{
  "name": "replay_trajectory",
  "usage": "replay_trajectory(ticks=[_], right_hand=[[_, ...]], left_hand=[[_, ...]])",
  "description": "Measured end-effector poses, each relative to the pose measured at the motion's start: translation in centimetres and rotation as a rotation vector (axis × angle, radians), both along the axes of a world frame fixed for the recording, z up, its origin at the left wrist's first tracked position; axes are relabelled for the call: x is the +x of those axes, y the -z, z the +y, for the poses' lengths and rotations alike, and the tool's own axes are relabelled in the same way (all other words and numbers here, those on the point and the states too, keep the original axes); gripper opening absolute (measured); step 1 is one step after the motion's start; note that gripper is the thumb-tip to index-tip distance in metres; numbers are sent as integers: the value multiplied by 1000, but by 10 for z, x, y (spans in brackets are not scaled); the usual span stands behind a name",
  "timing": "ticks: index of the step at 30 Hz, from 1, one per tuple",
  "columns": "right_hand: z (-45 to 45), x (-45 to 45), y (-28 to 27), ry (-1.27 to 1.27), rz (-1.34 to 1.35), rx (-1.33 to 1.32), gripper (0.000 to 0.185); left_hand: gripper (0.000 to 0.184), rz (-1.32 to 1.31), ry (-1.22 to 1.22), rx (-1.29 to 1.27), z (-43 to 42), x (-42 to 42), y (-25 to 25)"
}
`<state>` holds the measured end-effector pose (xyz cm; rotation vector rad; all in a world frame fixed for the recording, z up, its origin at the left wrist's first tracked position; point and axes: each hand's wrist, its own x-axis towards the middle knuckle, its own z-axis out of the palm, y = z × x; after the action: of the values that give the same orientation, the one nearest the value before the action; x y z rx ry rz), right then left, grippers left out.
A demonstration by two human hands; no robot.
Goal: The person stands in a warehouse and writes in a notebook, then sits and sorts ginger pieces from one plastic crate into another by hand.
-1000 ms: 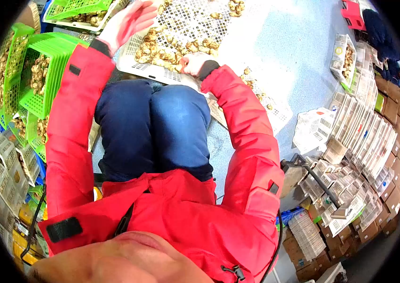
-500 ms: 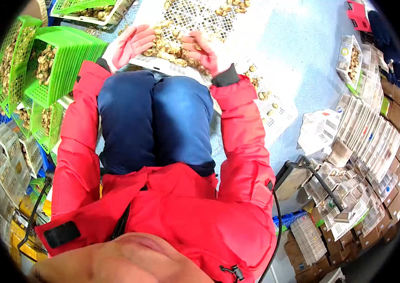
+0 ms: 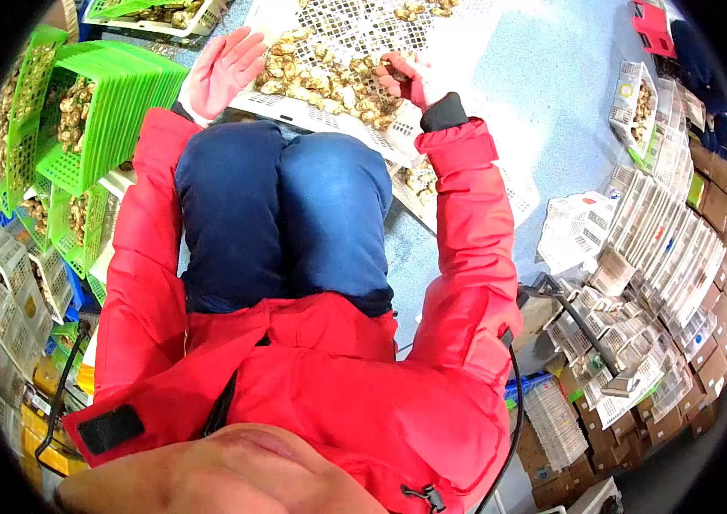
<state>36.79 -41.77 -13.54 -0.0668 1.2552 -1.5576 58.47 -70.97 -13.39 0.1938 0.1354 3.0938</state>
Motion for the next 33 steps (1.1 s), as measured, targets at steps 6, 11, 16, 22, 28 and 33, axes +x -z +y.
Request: replay_trajectory(ticks=[6,11,16,22,28,33], right_hand=[[73,8,-69,-56,551,631,36],[34,47,-111,-361,1180,1127,54],[-14,2,126,-697,1523,1413,68],[-4,16,38,-153,953,714,46],[21,41,-30,-11,218,265,45],[-35,-31,-13,458,439,222,41]], left_hand=[[45,-67,-13,-3,0,4,-2],[44,-24,-6,72,6,0,-8],[46,-167,-41,-83,3,6,-2],[45,-142,-39,-84,1,4,0],[46,-136,-65,-122,3,6,1],[46,-154,-106,-222,9,11,-13]])
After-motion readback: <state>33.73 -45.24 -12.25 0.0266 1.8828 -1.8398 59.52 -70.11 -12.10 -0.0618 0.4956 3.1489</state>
